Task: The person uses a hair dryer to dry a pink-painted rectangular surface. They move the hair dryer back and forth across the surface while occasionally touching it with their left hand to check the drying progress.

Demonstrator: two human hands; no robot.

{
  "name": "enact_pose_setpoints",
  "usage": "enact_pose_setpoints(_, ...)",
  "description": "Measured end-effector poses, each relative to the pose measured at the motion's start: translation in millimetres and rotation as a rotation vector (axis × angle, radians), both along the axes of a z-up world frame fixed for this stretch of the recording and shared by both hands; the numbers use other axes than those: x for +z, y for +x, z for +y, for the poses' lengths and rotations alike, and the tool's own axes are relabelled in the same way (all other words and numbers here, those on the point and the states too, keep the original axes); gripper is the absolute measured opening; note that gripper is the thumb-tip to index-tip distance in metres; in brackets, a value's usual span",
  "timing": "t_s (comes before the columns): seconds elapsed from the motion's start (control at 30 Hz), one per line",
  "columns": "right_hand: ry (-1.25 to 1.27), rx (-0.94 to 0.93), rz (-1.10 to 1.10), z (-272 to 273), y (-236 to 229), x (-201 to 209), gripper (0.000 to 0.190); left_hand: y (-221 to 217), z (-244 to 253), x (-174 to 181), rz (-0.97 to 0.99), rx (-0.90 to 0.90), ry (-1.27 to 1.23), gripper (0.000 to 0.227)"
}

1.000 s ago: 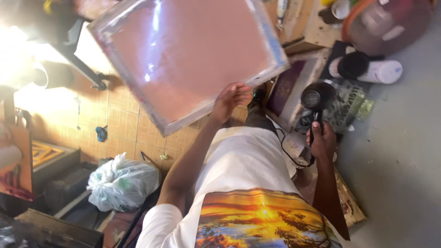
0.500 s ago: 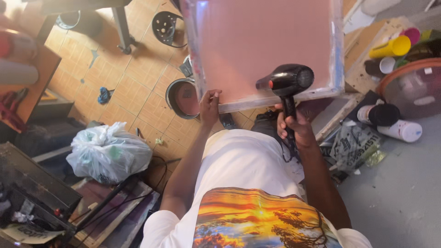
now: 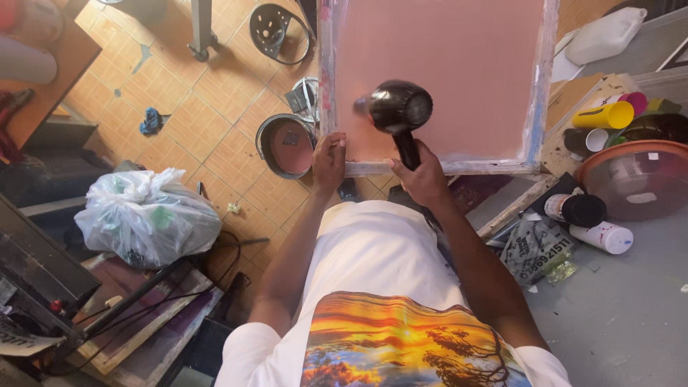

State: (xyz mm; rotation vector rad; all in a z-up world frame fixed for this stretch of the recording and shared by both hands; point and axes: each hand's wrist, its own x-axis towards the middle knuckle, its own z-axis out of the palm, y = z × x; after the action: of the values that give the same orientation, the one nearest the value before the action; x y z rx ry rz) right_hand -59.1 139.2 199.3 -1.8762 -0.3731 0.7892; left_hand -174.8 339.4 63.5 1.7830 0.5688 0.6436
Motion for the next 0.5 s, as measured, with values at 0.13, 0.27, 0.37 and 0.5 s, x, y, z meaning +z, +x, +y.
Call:
enact_pose_setpoints(0.13, 0.182, 0.034, 0.130, 4.2, 11.2, 0.1, 0.026, 11.8, -7.5, 2.3, 0.020, 0.000, 0.012, 0.013)
enact_pose_setpoints(0.27, 0.167, 0.013, 0.232, -22.9, 13.6, 4.6, 0.024, 16.6, -17.6, 12.2, 0.103, 0.073, 0.018, 0.016)
enact_pose_setpoints(0.37, 0.225, -0.065, 0.352, -62.9, 20.2, -4.6, 0.022, 31.0, -31.5, 6.7, 0.151, 0.092, 0.010, 0.019)
enact_pose_setpoints(0.5, 0.336, -0.309, 0.478, -140.3, 19.5, -58.5, 0.031, 44.0, -71.8, -8.0, 0.253, 0.037, -0.001, 0.019)
